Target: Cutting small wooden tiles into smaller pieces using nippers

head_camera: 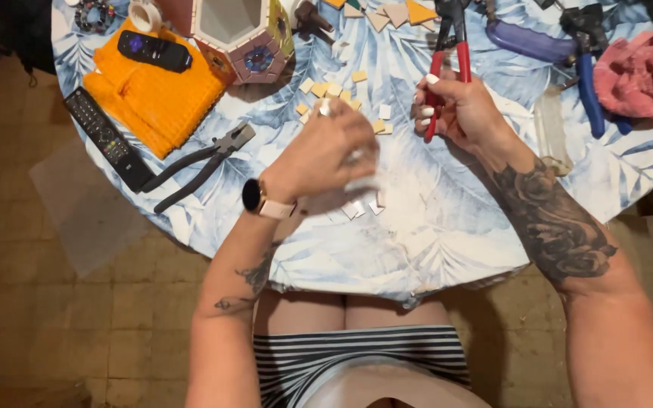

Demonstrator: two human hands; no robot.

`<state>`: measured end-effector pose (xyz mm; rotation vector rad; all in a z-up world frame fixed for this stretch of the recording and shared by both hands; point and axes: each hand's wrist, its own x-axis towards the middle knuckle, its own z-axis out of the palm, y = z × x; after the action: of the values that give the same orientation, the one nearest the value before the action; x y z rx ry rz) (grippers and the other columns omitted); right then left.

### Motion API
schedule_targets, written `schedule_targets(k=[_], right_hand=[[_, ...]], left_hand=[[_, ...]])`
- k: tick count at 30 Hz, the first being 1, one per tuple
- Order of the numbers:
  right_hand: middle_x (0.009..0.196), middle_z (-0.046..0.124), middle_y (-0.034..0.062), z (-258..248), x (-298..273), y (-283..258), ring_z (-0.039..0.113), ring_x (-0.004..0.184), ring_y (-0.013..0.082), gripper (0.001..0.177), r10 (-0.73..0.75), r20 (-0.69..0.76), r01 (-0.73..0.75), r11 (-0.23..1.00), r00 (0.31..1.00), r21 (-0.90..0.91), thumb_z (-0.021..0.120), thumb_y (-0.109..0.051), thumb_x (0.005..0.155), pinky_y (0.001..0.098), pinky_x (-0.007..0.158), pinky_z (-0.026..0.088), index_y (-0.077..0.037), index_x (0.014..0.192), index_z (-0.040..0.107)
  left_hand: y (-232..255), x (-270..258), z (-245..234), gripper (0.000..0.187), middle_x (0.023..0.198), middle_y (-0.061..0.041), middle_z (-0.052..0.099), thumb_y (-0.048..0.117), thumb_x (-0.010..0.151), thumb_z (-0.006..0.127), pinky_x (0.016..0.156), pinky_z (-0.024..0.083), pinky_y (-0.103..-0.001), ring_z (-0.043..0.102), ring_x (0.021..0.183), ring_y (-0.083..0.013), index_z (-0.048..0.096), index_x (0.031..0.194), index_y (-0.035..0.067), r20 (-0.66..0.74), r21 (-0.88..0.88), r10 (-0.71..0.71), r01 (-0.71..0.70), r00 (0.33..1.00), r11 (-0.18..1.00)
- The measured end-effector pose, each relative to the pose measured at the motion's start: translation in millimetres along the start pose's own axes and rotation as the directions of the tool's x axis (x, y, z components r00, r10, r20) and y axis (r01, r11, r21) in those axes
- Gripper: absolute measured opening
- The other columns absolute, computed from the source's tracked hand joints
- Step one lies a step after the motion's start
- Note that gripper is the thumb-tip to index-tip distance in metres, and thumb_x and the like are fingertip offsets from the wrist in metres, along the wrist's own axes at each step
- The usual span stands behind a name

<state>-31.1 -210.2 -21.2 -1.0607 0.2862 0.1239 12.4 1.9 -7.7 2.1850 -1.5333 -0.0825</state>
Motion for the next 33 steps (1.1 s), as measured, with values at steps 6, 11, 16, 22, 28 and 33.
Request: schedule_targets(k=[6, 11, 16, 22, 28, 33], right_hand=[[0.07, 0.051, 0.0044, 10, -6, -5, 0.045, 0.052, 0.0081, 0.008, 0.003, -0.003, -0.004, 0.999, 1.0, -0.047, 0.045, -0.009, 0.083, 0.0211, 0.048, 0.045, -0.003, 0.088, 0.048], [0.071, 0.052, 0.0055, 8, -6, -3, 0.045, 0.053, 0.009, 0.009, -0.001, -0.003, 0.001, 0.999, 1.0, -0.044, 0.046, -0.009, 0.083, 0.0226, 0.049, 0.045, -0.002, 0.088, 0.048], [0.073, 0.053, 0.0068, 5, -5, -2, 0.047, 0.053, 0.0094, 0.01, 0.001, -0.025, -0.003, 0.999, 1.0, -0.052, 0.045, -0.008, 0.083, 0.0228, 0.048, 0.046, -0.001, 0.089, 0.047], [0.072, 0.053, 0.0062, 5, -4, -1, 0.047, 0.052, 0.009, 0.01, -0.007, -0.01, 0.006, 0.997, 1.0, -0.075, 0.046, -0.01, 0.084, 0.0223, 0.049, 0.046, -0.002, 0.089, 0.047], [0.073, 0.054, 0.0072, 9, -4, -1, 0.046, 0.052, 0.0091, 0.009, 0.007, -0.037, -0.01, 0.997, 0.999, -0.075, 0.046, -0.009, 0.084, 0.0208, 0.048, 0.045, -0.001, 0.088, 0.047], [0.069, 0.053, 0.0103, 9, -1, 3, 0.049, 0.053, 0.0109, 0.013, -0.031, -0.157, 0.017, 0.996, 0.987, -0.091, 0.055, -0.013, 0.079, 0.0285, 0.049, 0.051, -0.003, 0.086, 0.053]], left_hand=[[-9, 20, 19, 0.022, 0.093, -0.006, 0.053, 0.017, 0.078, 0.052, 0.076, 0.031, -0.038, 0.041, 0.086, -0.0242, 0.058, 0.099, 0.013, -0.346, 0.175, -0.168, 0.239, 0.923, 0.955], [-6, 28, 28, 0.011, 0.092, -0.003, 0.052, 0.016, 0.076, 0.055, 0.073, 0.029, -0.037, 0.041, 0.086, -0.0236, 0.061, 0.084, 0.012, -0.404, 0.293, -0.039, 0.17, 0.914, 0.941], [3, 29, 21, 0.006, 0.093, -0.003, 0.053, 0.013, 0.072, 0.057, 0.074, 0.029, -0.038, 0.04, 0.089, -0.0244, 0.059, 0.067, 0.01, -0.416, 0.285, -0.033, 0.165, 0.909, 0.944], [7, 25, 10, 0.003, 0.092, -0.003, 0.057, 0.01, 0.069, 0.062, 0.081, 0.034, -0.035, 0.043, 0.09, -0.0245, 0.06, 0.07, 0.007, -0.491, 0.053, -0.123, 0.171, 0.863, 0.984], [-16, 12, 8, 0.015, 0.051, -0.004, 0.055, 0.012, 0.077, 0.06, 0.033, 0.03, -0.014, 0.041, 0.036, -0.0035, 0.063, 0.073, -0.002, -0.065, -0.908, -0.583, 0.195, 0.81, 0.372], [-23, 5, 13, 0.017, 0.075, -0.018, 0.064, 0.011, 0.075, 0.062, 0.035, 0.041, -0.012, 0.06, 0.052, -0.0099, 0.061, 0.08, -0.005, 0.044, -0.949, -0.64, 0.233, 0.767, 0.214]])
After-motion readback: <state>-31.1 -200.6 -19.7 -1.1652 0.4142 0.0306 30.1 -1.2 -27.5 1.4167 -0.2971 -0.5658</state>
